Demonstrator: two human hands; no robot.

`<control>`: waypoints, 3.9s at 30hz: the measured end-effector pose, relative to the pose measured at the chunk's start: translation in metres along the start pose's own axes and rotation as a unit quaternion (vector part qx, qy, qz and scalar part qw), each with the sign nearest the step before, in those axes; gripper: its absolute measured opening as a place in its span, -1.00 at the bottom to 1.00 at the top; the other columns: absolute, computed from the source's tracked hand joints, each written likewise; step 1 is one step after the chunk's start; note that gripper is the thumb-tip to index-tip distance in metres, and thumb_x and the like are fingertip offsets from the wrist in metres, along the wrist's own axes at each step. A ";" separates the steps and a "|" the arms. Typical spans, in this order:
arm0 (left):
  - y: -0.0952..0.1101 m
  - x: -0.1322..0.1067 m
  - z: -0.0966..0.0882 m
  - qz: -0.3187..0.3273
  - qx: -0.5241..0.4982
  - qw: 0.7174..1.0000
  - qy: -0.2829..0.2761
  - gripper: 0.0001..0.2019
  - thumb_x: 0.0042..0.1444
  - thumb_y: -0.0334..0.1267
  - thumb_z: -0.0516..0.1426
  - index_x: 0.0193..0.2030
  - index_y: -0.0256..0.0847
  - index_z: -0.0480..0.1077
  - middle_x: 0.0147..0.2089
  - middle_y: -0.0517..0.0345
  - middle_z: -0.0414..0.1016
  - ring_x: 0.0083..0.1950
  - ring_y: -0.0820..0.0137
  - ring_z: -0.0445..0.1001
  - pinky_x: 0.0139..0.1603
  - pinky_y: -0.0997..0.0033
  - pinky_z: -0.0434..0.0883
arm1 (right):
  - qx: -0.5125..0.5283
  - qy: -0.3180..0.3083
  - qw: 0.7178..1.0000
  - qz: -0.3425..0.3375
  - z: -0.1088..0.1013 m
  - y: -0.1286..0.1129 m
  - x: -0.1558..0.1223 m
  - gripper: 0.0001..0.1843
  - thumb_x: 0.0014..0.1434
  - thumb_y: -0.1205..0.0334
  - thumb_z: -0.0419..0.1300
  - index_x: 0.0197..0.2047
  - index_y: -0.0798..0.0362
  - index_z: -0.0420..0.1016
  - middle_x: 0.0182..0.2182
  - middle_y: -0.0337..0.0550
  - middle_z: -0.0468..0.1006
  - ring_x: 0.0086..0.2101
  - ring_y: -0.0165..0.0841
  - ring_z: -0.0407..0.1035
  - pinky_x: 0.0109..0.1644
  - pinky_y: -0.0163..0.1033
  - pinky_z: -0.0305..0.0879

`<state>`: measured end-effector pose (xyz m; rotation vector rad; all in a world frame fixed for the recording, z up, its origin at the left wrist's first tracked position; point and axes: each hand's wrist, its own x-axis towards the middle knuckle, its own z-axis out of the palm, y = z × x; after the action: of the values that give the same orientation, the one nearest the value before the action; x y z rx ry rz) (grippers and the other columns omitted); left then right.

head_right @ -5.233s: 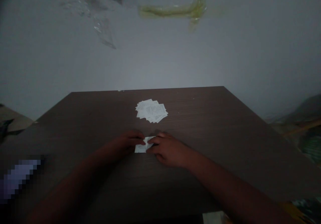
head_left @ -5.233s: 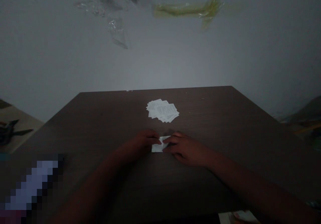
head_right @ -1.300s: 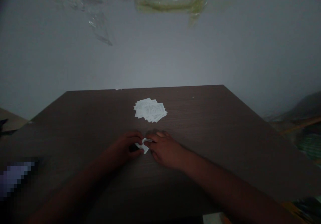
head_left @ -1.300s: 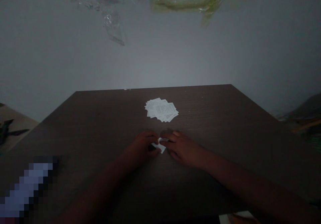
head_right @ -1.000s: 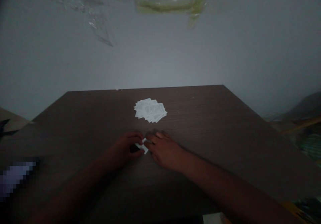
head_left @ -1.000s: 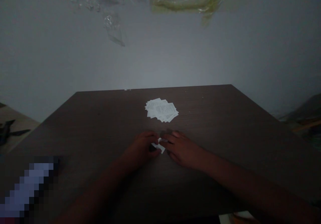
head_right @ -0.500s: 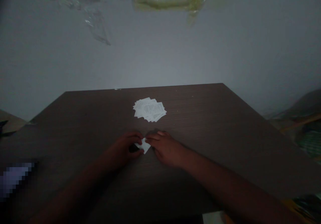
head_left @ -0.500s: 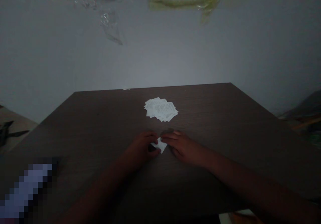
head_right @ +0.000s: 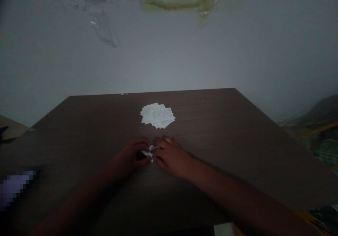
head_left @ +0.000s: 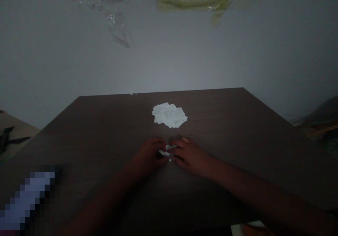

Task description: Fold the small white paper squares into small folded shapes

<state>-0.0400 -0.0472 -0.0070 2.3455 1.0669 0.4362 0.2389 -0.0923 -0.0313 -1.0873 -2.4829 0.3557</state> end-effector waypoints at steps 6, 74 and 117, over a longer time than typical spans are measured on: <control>0.005 0.001 -0.003 -0.020 -0.010 1.000 0.003 -0.84 0.36 -0.33 0.49 0.04 -0.05 0.79 0.38 -0.05 0.86 0.47 -0.10 0.77 0.63 -0.15 0.62 | 0.020 0.001 0.999 0.050 0.007 -0.004 0.008 -0.62 0.67 0.13 0.56 0.47 -0.19 0.82 0.38 0.05 0.81 0.30 0.11 0.64 0.41 0.31 0.59; 0.001 0.002 -0.016 0.091 0.090 0.990 -0.062 -0.92 0.59 -0.32 0.36 0.09 -0.05 0.71 0.18 0.02 0.76 0.24 0.03 0.72 0.40 0.07 0.65 | 0.028 0.008 1.000 0.002 0.006 0.010 0.008 -0.61 0.56 0.12 0.66 0.36 -0.10 0.81 0.35 0.11 0.83 0.33 0.10 0.67 0.50 0.31 0.61; 0.004 -0.001 -0.028 0.064 0.174 0.974 0.132 -0.74 0.32 -0.52 0.30 -0.29 -0.07 0.43 -0.17 0.16 0.60 -0.08 0.16 0.63 0.08 0.16 0.54 | -0.047 0.296 0.948 -0.109 -0.011 -0.012 0.002 -0.70 0.78 0.34 0.21 0.02 -0.04 0.76 -0.25 -0.13 0.78 -0.25 -0.19 0.62 -0.01 -0.04 0.68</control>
<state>-0.0520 -0.0413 0.0185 2.7349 1.1967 0.6718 0.2348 -0.0975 -0.0169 -0.7902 -2.0556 -0.1431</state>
